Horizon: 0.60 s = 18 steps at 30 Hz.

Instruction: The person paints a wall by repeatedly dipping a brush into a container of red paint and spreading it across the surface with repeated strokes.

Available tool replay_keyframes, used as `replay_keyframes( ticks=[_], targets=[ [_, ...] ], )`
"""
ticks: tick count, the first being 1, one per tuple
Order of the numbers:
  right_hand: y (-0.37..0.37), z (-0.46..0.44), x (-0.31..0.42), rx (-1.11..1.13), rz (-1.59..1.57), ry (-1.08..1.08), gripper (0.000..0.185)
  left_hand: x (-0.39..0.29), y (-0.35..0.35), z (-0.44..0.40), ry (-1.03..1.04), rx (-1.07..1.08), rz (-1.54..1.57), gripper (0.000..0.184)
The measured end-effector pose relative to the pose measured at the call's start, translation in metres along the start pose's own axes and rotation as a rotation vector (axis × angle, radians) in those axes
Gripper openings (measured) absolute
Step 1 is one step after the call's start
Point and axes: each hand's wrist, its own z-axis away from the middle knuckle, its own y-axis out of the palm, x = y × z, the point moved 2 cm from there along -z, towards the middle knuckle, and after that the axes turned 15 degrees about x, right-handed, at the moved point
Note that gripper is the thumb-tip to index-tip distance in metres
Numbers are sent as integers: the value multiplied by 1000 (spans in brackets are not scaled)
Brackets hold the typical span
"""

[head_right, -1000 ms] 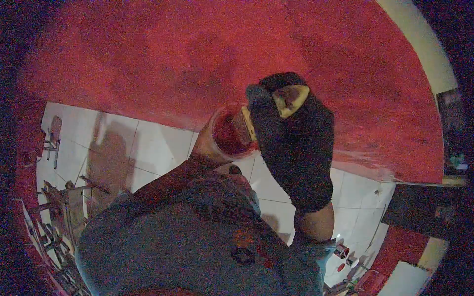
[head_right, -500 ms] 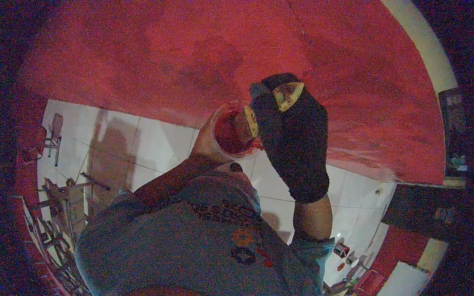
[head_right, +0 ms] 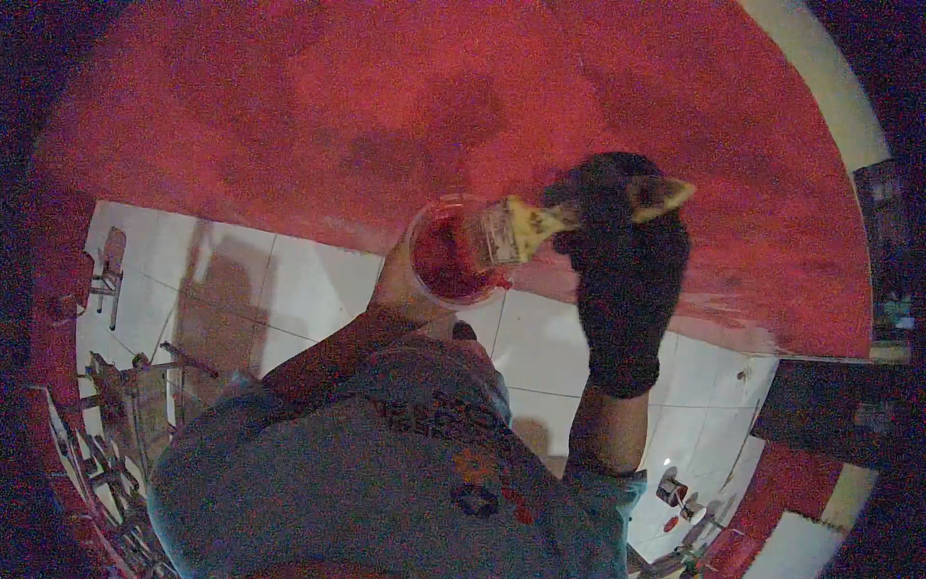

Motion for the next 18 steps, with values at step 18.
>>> replay_keyframes(
  ticks=[18],
  targets=[
    [-23, 24, -85, 43, 206, -4, 27, -11, -7, -26, 76, 153, -35, 74]
  ],
)
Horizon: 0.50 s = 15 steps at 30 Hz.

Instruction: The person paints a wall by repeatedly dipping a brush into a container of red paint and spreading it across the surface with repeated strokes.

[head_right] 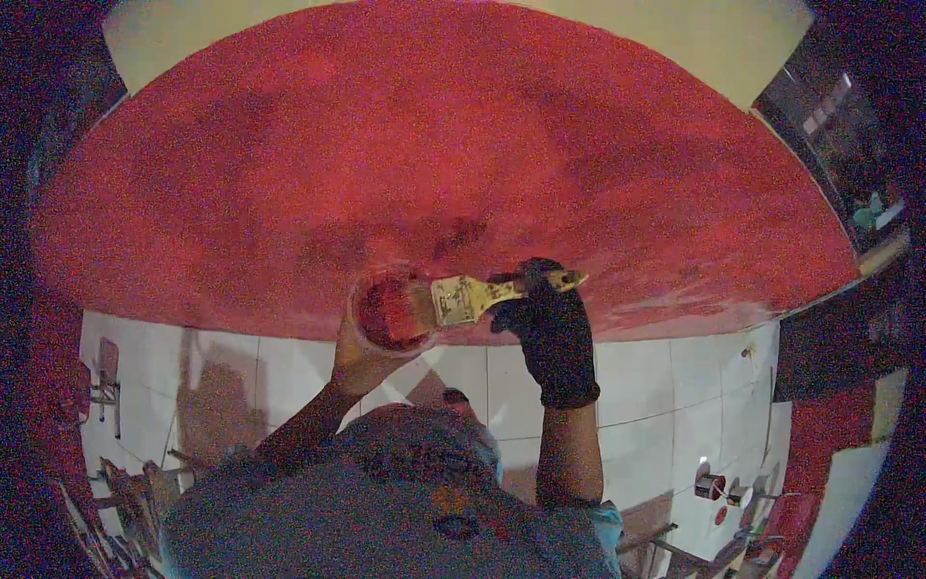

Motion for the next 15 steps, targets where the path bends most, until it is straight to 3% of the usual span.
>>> replay_keyframes(
  ticks=[4, 6, 7, 9, 10, 12, 15],
  targets=[
    [10, 3, -26, -100, -343, 125, 38, -2, 1, -6, 35, 18, 40, 79],
    [2, 11, -15, -215, 176, -59, 41, -12, 10, -7, -13, -58, -214, 87],
    [5, 5, -4, -219, 175, -59, 41, -14, 5, -8, -11, -55, -216, 87],
    [-3, -1, 12, -274, -96, 266, 37, -20, 5, -10, -89, -63, -258, 87],
    [-4, -5, 9, -279, -99, 262, 37, -18, 4, -11, -85, -61, -263, 87],
    [-8, -13, 9, -595, 283, 17, 31, -12, 0, -13, -44, -2, -241, 97],
    [-24, -27, 31, -642, 366, 19, 26, -17, 1, -10, -118, -91, -393, 100]
  ],
)
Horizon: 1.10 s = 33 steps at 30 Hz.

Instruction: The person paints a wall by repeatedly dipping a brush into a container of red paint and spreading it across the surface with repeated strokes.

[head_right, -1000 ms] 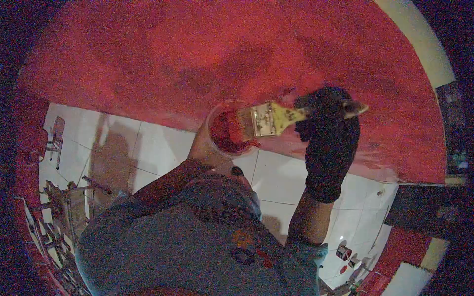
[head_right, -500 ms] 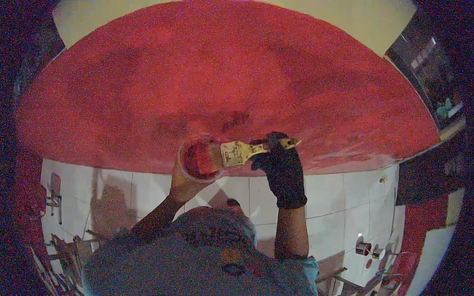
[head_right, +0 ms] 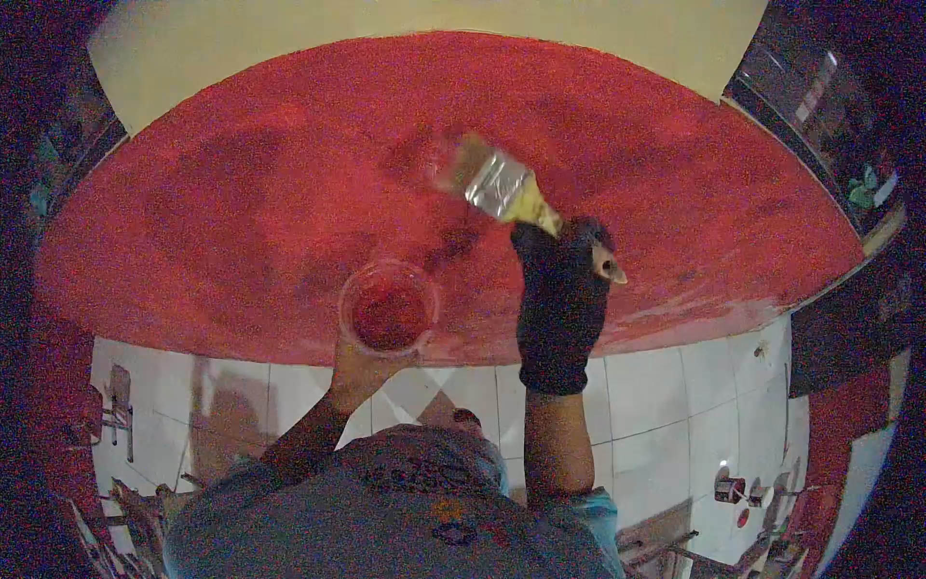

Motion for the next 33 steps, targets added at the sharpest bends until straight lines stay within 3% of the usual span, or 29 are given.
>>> replay_keyframes(
  ticks=[2, 4, 5, 7, 8, 9, 10, 11, 15, 19, 21, 22, 24, 25, 27, 28, 31, 33],
  targets=[
    [6, -15, 8, -11, 41, 11, 25, 5, -1, 1, 45, 3, 31, 100],
    [18, -24, 4, -240, -953, -61, 17, 3, -3, 5, 88, 6, 63, 101],
    [17, -23, 7, -241, -954, -60, 17, -1, -5, 8, 37, 11, 89, 101],
    [9, -21, 11, -481, -1115, -136, 12, -6, -8, 12, -7, 11, 117, 101],
    [6, -17, 15, -479, -1115, -139, 12, -7, -10, 16, 23, -46, 71, 92],
    [1, -10, 20, -465, -915, -168, 12, -7, -12, 18, 51, -103, 24, 84],
    [-1, -5, 25, -447, -715, -193, 13, -4, -14, 20, 48, -103, 25, 84],
    [5, -4, 27, -445, -715, -190, 13, 0, -16, 23, 58, -116, 45, 84],
    [48, 7, 46, -181, -395, -557, 20, 0, -24, 33, -14, -104, 150, 86],
    [35, 11, 50, -62, -463, -499, 23, -7, -29, 34, 141, -160, 112, 85],
    [17, 2, 38, -93, -712, -114, 20, -3, -33, 42, 102, -185, 64, 86],
    [13, -3, 38, -92, -711, -113, 20, -3, -33, 43, 101, -185, 65, 86],
    [2, -10, 38, -524, -763, -225, 17, -5, -34, 45, 155, -221, 22, 89],
    [2, -9, 39, -523, -764, -228, 17, -4, -35, 47, 156, -223, 23, 89],
    [8, -4, 49, -292, -318, -333, 15, 2, -35, 51, 71, -233, -32, 93],
    [28, 0, 46, -92, -678, -246, 15, 1, -34, 52, 68, -229, -32, 93],
    [51, 7, 55, 52, -688, -260, 16, 0, -34, 53, 25, -228, 99, 94],
    [35, 7, 68, -23, -341, -616, 12, -1, -35, 54, 53, -235, 67, 95]
  ],
)
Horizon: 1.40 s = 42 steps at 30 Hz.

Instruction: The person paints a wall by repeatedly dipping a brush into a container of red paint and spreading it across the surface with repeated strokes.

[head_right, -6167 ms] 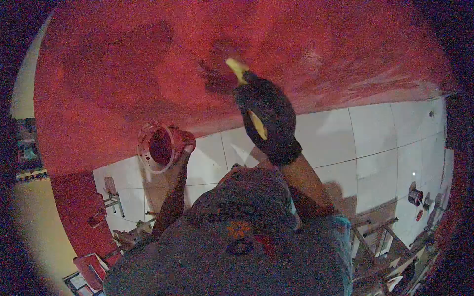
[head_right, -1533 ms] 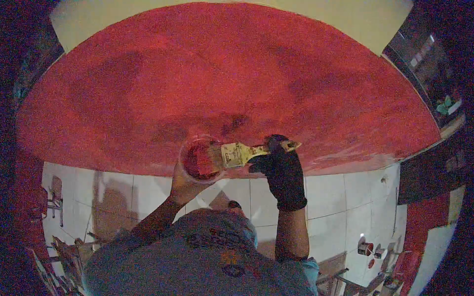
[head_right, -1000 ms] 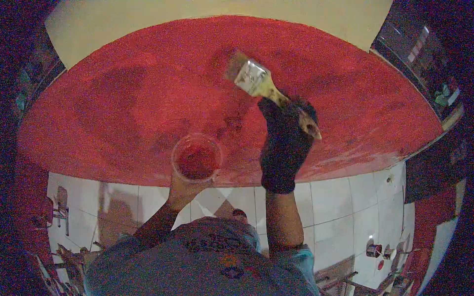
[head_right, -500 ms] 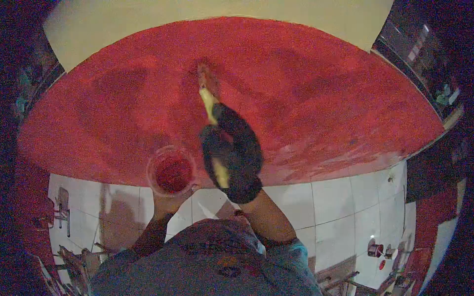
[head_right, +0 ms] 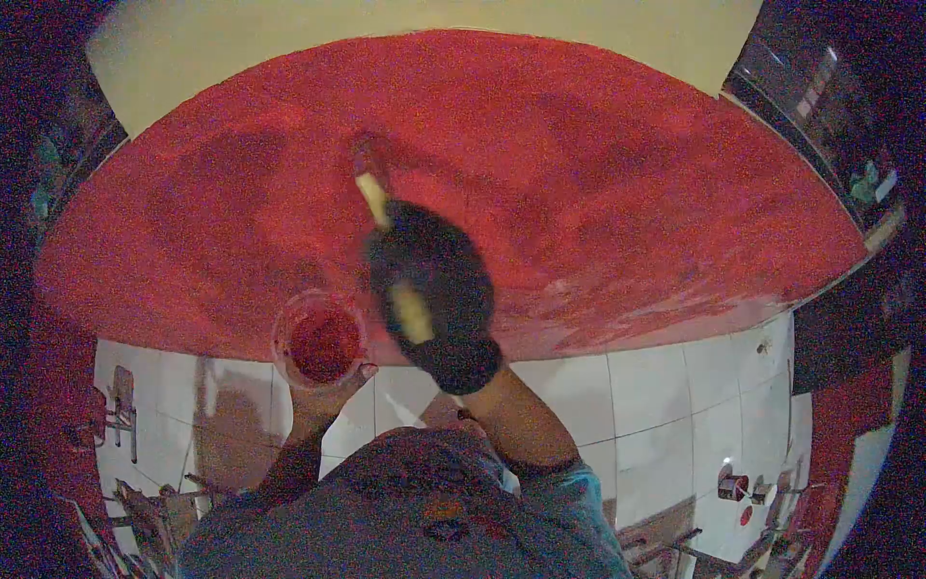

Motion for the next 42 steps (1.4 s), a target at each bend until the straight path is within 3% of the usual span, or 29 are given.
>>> replay_keyframes(
  ticks=[1, 3, 4, 6, 7, 9, 10, 12, 16, 18, 20, 21, 23, 24, 26, 27, 29, 30, 31, 33, 35, 37, 38, 40, 42],
  targets=[
    [-8, 1, -4, -76, -133, 185, 11, 1, -1, 1, 0, -4, 0, 95],
    [-29, 1, -20, -329, -159, 360, 10, 1, -3, 4, 104, -14, -116, 96],
    [-34, 1, -23, -323, -161, 355, 10, 3, -5, 6, 103, -22, -114, 96],
    [-40, 2, -21, -526, 186, 252, 9, 9, -10, 10, 8, -37, 51, 97],
    [-37, 11, -16, -348, 289, 309, 8, 13, -12, 10, 6, -42, 53, 97],
    [0, 27, -20, -211, -320, 476, 8, 16, -15, 9, 87, -16, -74, 100],
    [13, 34, -20, -213, -318, 480, 8, 13, -16, 12, 85, -12, -73, 100],
    [30, 36, -9, -44, 112, -32, 6, 10, -18, 17, -164, -32, 81, 93],
    [15, 30, -9, -30, -138, 51, 8, 17, -23, 22, -146, 11, 18, 92],
    [-5, 28, -31, -182, -186, 421, 8, 4, -23, 20, -69, -35, -29, 91],
    [-23, 17, -33, -425, -25, 353, 6, 3, -24, 18, -24, -25, -35, 91],
    [-26, 14, -37, -424, -20, 345, 6, 3, -25, 19, 15, -10, -45, 91],
    [-29, 12, -33, -624, 286, 135, 7, 9, -31, 25, -9, -27, -31, 89],
    [-22, 14, -33, -626, 296, 130, 7, 11, -34, 27, -36, -41, -26, 87],
    [1, 19, -40, -481, -124, 301, 11, 7, -39, 25, -52, -19, 10, 85],
    [9, 18, -33, -485, -114, 300, 11, 4, -41, 25, -74, -5, 38, 83],
    [31, 10, -11, -98, 271, 23, 11, 4, -46, 26, -40, 12, 72, 81],
    [30, 10, -7, -96, 279, 15, 11, 4, -49, 27, -19, 20, 98, 79],
    [26, 13, -8, -135, 203, 149, 9, 6, -50, 26, -17, 15, 109, 79],
    [10, 7, -13, -255, 111, 408, 12, 12, -56, 30, -135, 107, 202, 98],
    [-31, 0, -33, -240, 434, 254, 13, 10, -62, 33, -189, 142, 200, 97],
    [-47, -7, -37, -601, 74, 315, 14, 10, -67, 37, -234, 181, 198, 96],
    [-44, -9, -37, -592, 75, 308, 14, 9, -68, 40, -170, 139, 235, 96],
    [-36, -4, -37, -533, 392, 204, 15, 10, -72, 43, -109, 99, 277, 96],
    [-2, 4, -34, -464, 307, 152, 11, 11, -75, 40, -83, 133, 160, 96]
  ],
)
